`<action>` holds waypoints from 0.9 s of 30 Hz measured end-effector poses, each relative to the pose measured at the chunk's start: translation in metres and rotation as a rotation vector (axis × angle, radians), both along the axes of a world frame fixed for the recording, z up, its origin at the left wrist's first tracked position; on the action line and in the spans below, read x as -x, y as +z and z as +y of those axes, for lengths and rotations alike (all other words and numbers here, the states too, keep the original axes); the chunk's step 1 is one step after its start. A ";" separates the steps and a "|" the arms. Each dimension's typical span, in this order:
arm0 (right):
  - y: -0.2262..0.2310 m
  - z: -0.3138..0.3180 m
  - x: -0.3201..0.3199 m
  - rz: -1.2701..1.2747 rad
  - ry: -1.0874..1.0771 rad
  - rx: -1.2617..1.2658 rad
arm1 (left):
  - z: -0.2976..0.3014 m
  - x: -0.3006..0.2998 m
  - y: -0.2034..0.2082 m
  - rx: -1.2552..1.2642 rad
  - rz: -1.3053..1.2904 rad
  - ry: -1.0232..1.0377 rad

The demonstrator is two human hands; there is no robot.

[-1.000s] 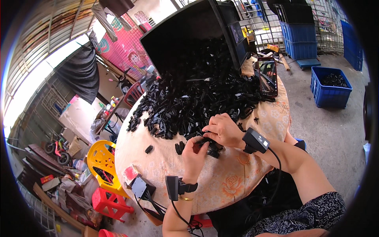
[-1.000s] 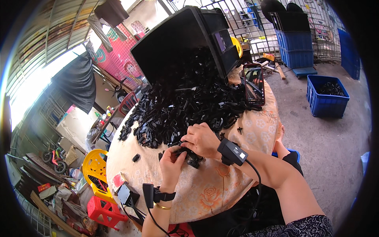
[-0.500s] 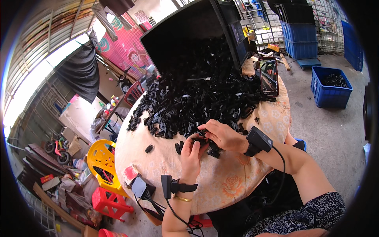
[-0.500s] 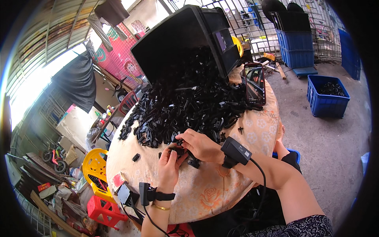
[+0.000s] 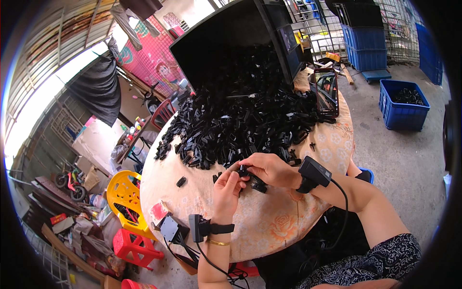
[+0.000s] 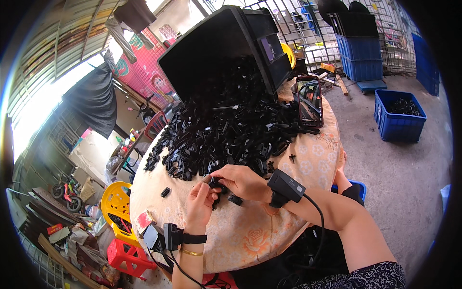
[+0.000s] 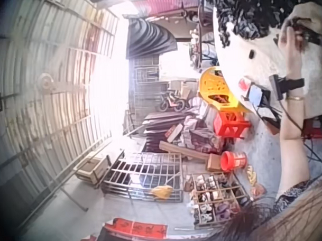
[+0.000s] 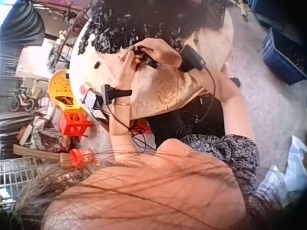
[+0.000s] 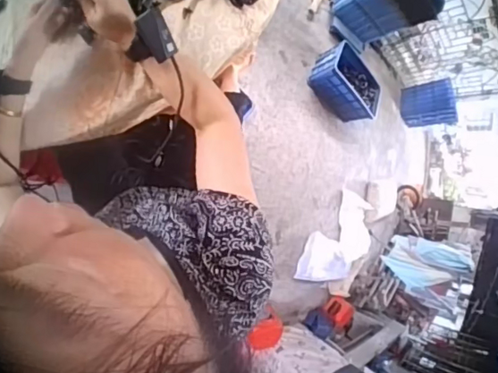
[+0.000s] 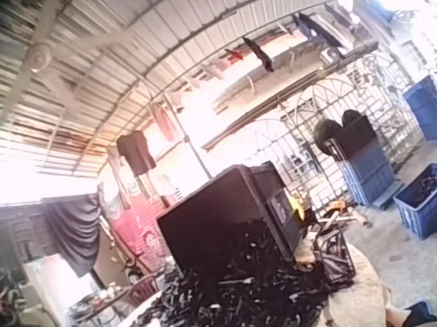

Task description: Assembling small black plastic components by hand at a table.

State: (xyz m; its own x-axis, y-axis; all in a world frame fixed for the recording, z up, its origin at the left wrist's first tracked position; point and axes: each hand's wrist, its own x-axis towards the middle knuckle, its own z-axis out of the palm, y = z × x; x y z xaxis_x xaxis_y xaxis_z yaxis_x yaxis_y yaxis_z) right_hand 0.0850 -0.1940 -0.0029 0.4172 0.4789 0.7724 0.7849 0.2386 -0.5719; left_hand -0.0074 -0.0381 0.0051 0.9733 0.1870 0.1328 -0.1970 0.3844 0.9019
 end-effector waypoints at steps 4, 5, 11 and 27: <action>-0.001 -0.002 -0.001 0.025 -0.011 -0.021 | -0.014 0.002 0.011 -0.155 0.013 0.065; -0.001 -0.003 -0.002 0.042 -0.024 0.007 | -0.014 0.003 0.010 -0.259 0.034 0.098; 0.001 -0.002 0.002 0.120 -0.040 -0.010 | -0.006 0.005 0.001 -0.477 0.026 0.195; 0.000 -0.001 0.006 -0.051 -0.145 -0.001 | -0.005 -0.002 -0.015 -0.208 0.002 0.189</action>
